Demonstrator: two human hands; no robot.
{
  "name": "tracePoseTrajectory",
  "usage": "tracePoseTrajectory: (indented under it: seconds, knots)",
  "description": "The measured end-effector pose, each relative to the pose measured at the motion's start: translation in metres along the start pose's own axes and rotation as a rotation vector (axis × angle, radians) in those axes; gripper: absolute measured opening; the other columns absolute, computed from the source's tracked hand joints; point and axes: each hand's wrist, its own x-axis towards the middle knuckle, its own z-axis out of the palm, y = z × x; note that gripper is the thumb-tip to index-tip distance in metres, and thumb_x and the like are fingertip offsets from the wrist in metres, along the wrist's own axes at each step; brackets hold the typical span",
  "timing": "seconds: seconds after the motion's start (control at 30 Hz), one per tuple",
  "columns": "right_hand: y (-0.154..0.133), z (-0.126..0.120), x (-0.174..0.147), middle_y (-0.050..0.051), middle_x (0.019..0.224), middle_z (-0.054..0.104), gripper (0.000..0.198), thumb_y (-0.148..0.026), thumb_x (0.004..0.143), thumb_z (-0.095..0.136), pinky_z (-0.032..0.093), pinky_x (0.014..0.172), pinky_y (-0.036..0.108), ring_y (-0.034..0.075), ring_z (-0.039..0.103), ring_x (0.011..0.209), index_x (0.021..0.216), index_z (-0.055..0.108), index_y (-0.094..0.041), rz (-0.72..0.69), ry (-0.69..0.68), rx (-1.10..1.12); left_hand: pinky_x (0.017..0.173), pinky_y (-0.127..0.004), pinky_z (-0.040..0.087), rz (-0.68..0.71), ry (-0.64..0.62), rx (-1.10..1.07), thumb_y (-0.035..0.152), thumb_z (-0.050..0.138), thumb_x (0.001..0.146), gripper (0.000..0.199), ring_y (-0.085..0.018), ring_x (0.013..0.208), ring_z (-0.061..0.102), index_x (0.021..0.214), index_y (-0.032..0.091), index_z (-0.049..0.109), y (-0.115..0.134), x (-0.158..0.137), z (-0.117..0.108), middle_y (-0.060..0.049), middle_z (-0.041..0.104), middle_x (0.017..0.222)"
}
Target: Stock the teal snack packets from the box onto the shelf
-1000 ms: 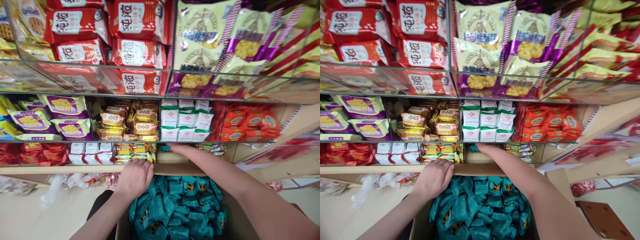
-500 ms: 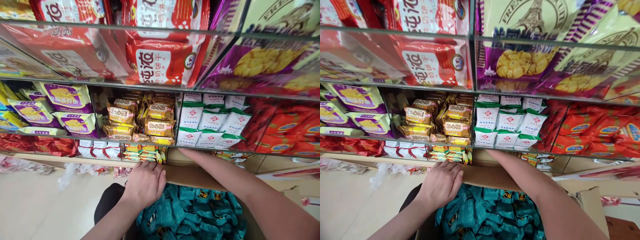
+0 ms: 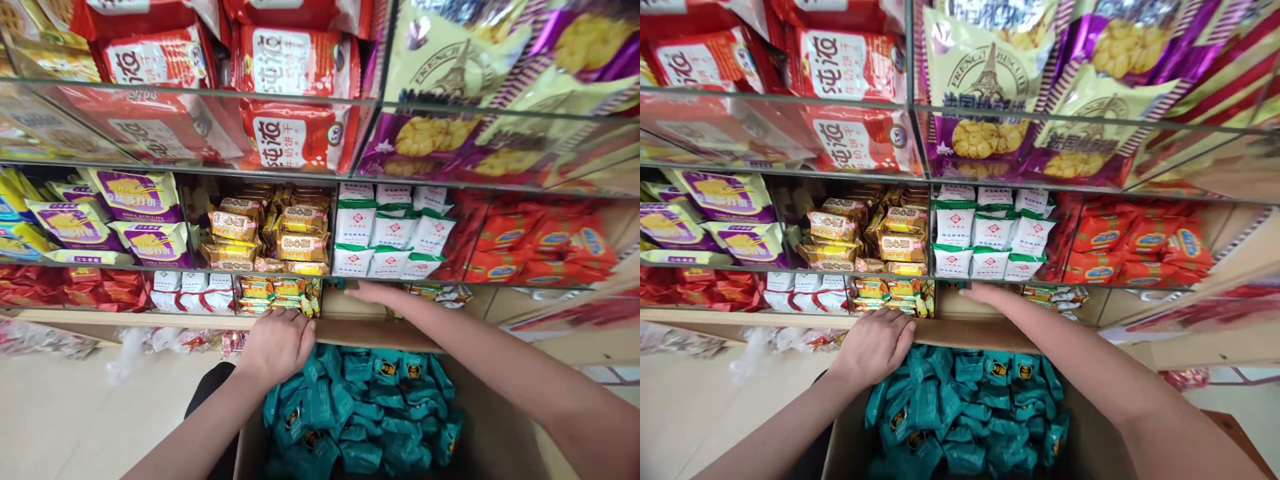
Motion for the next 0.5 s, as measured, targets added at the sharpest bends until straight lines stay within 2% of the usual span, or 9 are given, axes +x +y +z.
tracePoseTrajectory:
  seconds: [0.07,0.13,0.17,0.23,0.3,0.33,0.4,0.43,0.5]
  knots:
    - [-0.001,-0.017,-0.032,0.008,0.103,0.058,0.024,-0.031,0.079,0.054,0.043,0.081,0.039,0.021,0.054,0.092,0.097,0.057,-0.016,0.007,-0.037,-0.047,0.067,-0.035,0.037,0.006,0.013,0.011,0.032,0.026,0.086,0.036,-0.021,0.073,0.056,0.073,0.02,0.057,0.001,0.0,-0.001,-0.004,0.062,0.074]
    - [-0.006,-0.03,-0.079,0.01,0.1,0.06,0.024,-0.03,0.077,0.056,0.041,0.083,0.039,0.023,0.053,0.094,0.095,0.058,-0.016,-0.038,-0.022,-0.084,0.066,-0.034,0.037,0.011,0.035,0.023,0.032,0.026,0.086,0.036,-0.021,0.071,0.056,0.071,0.019,0.057,0.002,0.0,-0.003,-0.004,0.063,0.073]
    - [-0.009,-0.032,-0.106,0.01,0.099,0.059,0.023,-0.03,0.081,0.05,0.041,0.083,0.038,0.023,0.052,0.095,0.098,0.057,-0.016,-0.152,0.049,-0.113,0.066,-0.034,0.037,0.013,0.048,0.03,0.032,0.027,0.086,0.036,-0.02,0.07,0.056,0.071,0.019,0.057,0.003,0.0,-0.003,-0.005,0.063,0.073]
    - [-0.012,-0.023,-0.158,0.007,0.091,0.061,0.02,-0.026,0.086,0.041,0.042,0.079,0.034,0.02,0.053,0.088,0.093,0.057,-0.018,-0.346,0.11,-0.125,0.066,-0.034,0.036,0.019,0.07,0.047,0.03,0.026,0.086,0.037,-0.02,0.07,0.057,0.07,0.018,0.057,0.005,-0.002,-0.004,-0.005,0.063,0.072]
    - [-0.006,0.003,-0.196,0.006,0.083,0.063,0.02,-0.024,0.086,0.04,0.043,0.074,0.033,0.019,0.054,0.082,0.089,0.06,-0.021,-0.419,0.049,-0.183,0.066,-0.034,0.037,0.022,0.081,0.061,0.03,0.025,0.086,0.038,-0.02,0.071,0.057,0.069,0.018,0.057,0.006,-0.003,-0.004,-0.005,0.063,0.071]
    - [0.001,0.02,-0.208,0.006,0.091,0.063,0.018,-0.024,0.084,0.044,0.042,0.078,0.035,0.021,0.053,0.088,0.094,0.06,-0.022,-0.374,0.029,-0.239,0.067,-0.034,0.037,0.025,0.083,0.066,0.03,0.024,0.087,0.039,-0.02,0.071,0.057,0.069,0.018,0.057,0.007,-0.003,-0.004,-0.005,0.063,0.07]
    - [0.019,0.055,-0.215,0.011,0.116,0.054,0.035,-0.027,0.077,0.055,0.037,0.088,0.04,0.027,0.047,0.105,0.112,0.053,-0.019,-0.213,0.008,-0.306,0.069,-0.034,0.038,0.032,0.086,0.074,0.031,0.023,0.087,0.041,-0.021,0.073,0.057,0.069,0.017,0.057,0.007,-0.003,-0.004,-0.005,0.063,0.071]
    - [0.029,0.07,-0.213,0.013,0.119,0.051,0.043,-0.025,0.074,0.059,0.035,0.09,0.041,0.028,0.045,0.107,0.115,0.05,-0.016,-0.113,-0.001,-0.338,0.07,-0.035,0.039,0.035,0.087,0.076,0.032,0.023,0.087,0.041,-0.021,0.073,0.058,0.07,0.017,0.058,0.007,-0.003,-0.004,-0.005,0.063,0.072]
    - [0.045,0.089,-0.204,0.015,0.117,0.053,0.05,-0.023,0.07,0.063,0.031,0.092,0.044,0.03,0.046,0.107,0.117,0.049,-0.015,-0.032,-0.044,-0.378,0.07,-0.035,0.04,0.038,0.101,0.061,0.033,0.025,0.087,0.04,-0.02,0.074,0.058,0.074,0.017,0.059,0.006,-0.003,-0.005,-0.006,0.064,0.074]
